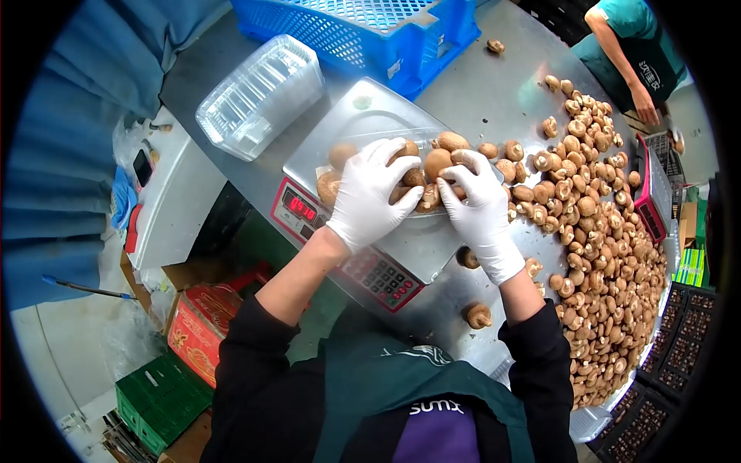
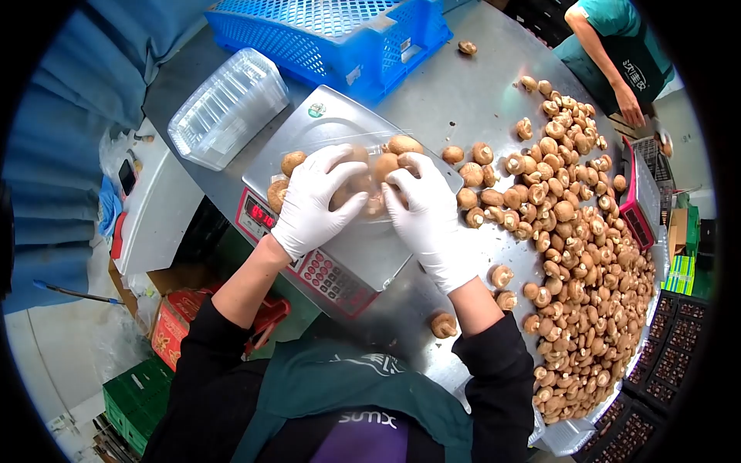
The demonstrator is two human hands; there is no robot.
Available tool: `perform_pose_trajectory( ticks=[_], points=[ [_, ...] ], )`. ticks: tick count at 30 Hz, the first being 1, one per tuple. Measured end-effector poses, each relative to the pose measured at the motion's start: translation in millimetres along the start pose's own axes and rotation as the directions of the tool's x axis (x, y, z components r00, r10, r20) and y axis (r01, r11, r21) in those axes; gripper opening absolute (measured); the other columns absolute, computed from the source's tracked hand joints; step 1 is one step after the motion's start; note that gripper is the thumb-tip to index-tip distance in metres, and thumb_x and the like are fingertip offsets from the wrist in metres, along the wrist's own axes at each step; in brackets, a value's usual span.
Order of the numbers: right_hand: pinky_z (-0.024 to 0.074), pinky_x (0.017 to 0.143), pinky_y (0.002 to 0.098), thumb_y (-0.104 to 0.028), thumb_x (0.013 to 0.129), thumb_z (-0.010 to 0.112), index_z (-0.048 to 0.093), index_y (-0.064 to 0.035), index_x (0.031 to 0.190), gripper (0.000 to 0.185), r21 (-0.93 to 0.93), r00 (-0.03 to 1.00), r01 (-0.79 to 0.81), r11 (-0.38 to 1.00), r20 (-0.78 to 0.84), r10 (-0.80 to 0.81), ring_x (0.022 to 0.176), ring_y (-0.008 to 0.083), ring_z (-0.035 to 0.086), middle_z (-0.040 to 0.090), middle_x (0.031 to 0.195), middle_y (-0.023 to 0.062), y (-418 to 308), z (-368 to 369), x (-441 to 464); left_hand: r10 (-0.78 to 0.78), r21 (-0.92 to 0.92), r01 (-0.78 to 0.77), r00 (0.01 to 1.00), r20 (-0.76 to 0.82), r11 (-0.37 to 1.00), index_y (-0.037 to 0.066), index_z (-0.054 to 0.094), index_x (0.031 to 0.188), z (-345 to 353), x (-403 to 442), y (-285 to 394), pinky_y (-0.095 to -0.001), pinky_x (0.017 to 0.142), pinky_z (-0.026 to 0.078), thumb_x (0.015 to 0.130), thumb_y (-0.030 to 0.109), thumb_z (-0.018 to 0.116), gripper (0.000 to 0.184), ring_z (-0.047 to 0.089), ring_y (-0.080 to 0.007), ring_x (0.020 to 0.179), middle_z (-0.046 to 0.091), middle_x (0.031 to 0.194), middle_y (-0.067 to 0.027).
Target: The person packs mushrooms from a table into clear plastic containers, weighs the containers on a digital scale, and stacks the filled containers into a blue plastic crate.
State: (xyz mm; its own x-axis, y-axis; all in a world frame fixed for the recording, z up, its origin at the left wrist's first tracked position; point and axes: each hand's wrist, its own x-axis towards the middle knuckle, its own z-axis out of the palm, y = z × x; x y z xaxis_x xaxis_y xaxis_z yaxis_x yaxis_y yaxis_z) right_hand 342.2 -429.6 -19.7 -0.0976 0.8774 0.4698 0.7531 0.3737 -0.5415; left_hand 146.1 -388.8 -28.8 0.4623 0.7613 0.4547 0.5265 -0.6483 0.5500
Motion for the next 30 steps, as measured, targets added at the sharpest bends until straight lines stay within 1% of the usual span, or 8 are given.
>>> perform_pose_trajectory(
  ticks=[10,14,15,19,20,22,24,30],
  points=[
    [0.0541,0.072,0.0321,-0.003,0.083,0.07,0.064,-0.0047,0.1,0.018,0.206,0.967,-0.253,0.945,0.049,0.248,0.082,0.0269,0.068,0.065,0.095,0.0119,5,-1,0,0.013,0.067,-0.017,0.998,0.066,0.998,0.006,0.063,0.118,-6,2,4,-0.0453,0.101,0.044,0.079,0.019,0.075,0.042,0.056,-0.0373,0.119,0.058,0.127,-0.0174],
    [0.0537,0.08,0.0334,-0.005,0.085,0.07,0.068,-0.0057,0.101,0.016,0.074,0.997,-0.066,0.995,-0.039,0.069,0.093,0.0246,0.068,0.066,0.102,0.0115,6,-31,7,-0.005,0.049,0.005,1.0,0.007,0.999,0.003,0.061,0.124,-33,10,11,-0.0452,0.103,0.043,0.08,0.019,0.076,0.049,0.055,-0.0388,0.12,0.058,0.128,-0.0195],
    [0.0529,0.083,0.0334,-0.005,0.087,0.069,0.069,-0.0052,0.1,0.014,0.066,0.99,-0.125,0.99,-0.06,0.129,0.096,0.0247,0.066,0.067,0.105,0.0107,10,-42,5,-0.012,0.034,0.013,0.999,-0.031,0.999,0.002,0.06,0.126,-44,10,7,-0.0446,0.105,0.042,0.081,0.016,0.075,0.049,0.054,-0.0391,0.122,0.057,0.13,-0.0203],
    [0.0507,0.082,0.0255,-0.008,0.093,0.066,0.07,-0.0042,0.108,0.016,0.142,0.928,-0.351,0.925,-0.082,0.365,0.097,0.0136,0.064,0.068,0.107,0.0055,44,-81,-16,-0.178,0.155,0.209,0.966,-0.188,0.966,0.005,0.061,0.13,-109,-12,-21,-0.0361,0.108,0.04,0.091,0.012,0.068,0.041,0.056,-0.0262,0.126,0.06,0.133,-0.014],
    [0.0495,0.084,0.0241,-0.008,0.095,0.064,0.07,-0.003,0.108,0.015,0.229,0.865,-0.481,0.846,-0.034,0.501,0.098,0.0113,0.062,0.068,0.108,0.0042,50,-90,-22,-0.251,0.133,0.294,0.931,-0.266,0.947,0.005,0.06,0.132,-122,-24,-32,-0.0351,0.108,0.04,0.094,0.015,0.066,0.039,0.055,-0.0237,0.126,0.061,0.133,-0.0113],
    [0.0472,0.088,0.0232,-0.006,0.096,0.061,0.068,0.0015,0.11,0.017,0.145,0.865,-0.495,0.857,-0.015,0.502,0.097,0.0108,0.061,0.067,0.106,0.0046,79,-103,-40,-0.387,0.06,0.435,0.848,-0.362,0.898,0.006,0.063,0.127,-150,-45,-49,-0.0368,0.106,0.042,0.093,0.022,0.068,0.038,0.058,-0.0278,0.122,0.063,0.128,-0.013],
    [0.0468,0.092,0.0242,-0.008,0.098,0.061,0.068,0.002,0.115,0.021,0.304,0.795,-0.583,0.754,0.022,0.606,0.101,0.0114,0.061,0.068,0.11,0.0052,105,-107,-58,-0.535,-0.079,0.553,0.747,-0.394,0.83,0.007,0.063,0.128,-172,-65,-61,-0.0361,0.106,0.041,0.094,0.023,0.067,0.037,0.058,-0.0256,0.122,0.064,0.127,-0.0108],
    [0.0474,0.094,0.0248,-0.008,0.097,0.063,0.068,-0.0008,0.119,0.024,0.314,0.785,-0.615,0.723,0.166,0.596,0.106,0.0111,0.061,0.068,0.115,0.0043,87,-86,-53,-0.6,-0.218,0.559,0.727,-0.335,0.8,0.006,0.065,0.126,-158,-90,-60,-0.0303,0.092,0.05,0.096,0.022,0.067,0.034,0.063,-0.0156,0.101,0.065,0.118,-0.0086]
  ],
)
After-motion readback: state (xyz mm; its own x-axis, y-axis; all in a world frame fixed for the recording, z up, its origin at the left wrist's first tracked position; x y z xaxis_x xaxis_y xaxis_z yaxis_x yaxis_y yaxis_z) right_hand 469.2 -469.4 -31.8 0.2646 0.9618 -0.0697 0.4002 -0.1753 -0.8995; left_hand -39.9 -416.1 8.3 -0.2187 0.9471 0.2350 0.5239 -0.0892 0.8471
